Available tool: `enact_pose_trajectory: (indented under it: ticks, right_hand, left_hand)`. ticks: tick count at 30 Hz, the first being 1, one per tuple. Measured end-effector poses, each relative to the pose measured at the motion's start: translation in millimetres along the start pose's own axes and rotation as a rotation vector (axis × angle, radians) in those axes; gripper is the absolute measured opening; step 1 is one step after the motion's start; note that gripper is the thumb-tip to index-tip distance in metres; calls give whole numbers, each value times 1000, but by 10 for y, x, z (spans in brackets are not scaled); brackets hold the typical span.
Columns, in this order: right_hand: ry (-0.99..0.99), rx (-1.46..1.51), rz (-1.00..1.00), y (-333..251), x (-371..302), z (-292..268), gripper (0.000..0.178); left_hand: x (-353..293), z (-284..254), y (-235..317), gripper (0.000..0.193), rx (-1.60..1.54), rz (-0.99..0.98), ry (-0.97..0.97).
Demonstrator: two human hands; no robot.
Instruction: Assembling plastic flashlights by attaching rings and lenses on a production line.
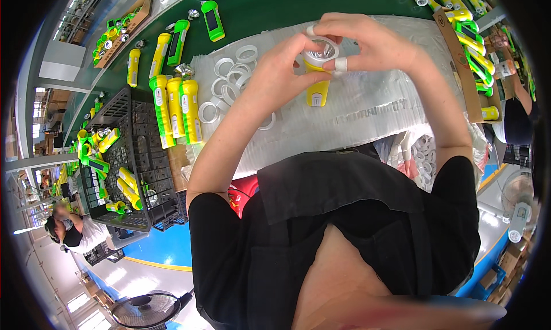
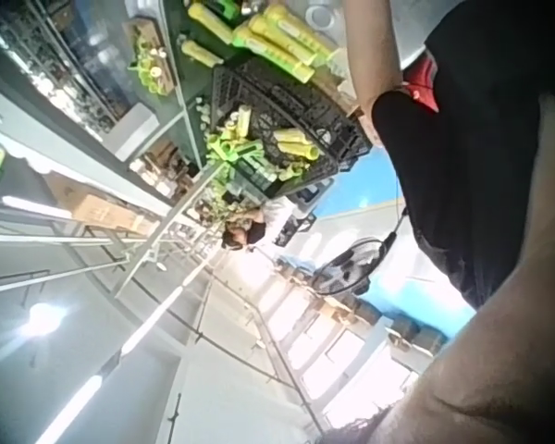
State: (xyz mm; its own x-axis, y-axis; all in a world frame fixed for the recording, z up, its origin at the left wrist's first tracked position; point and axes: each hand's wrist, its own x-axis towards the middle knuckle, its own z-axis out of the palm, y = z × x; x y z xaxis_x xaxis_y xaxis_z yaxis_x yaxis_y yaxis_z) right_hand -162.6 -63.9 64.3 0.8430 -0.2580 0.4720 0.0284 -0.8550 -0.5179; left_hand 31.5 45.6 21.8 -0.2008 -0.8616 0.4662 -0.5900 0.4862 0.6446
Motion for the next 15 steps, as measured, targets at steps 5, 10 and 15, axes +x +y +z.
enact_pose_trajectory:
  ticks: [5,10,15]
  right_hand:
    - [-468,-197,180,-101,228,-167,32]
    - [-470,-248,213,-76,255,-138,30]
    - [-462,-244,322,-147,272,-154,30]
  left_hand:
    - [39,60,22,39,-48,-33,-3]
    - [52,104,17,39,1,-21,16]
    - [59,142,18,39,32,-25,42]
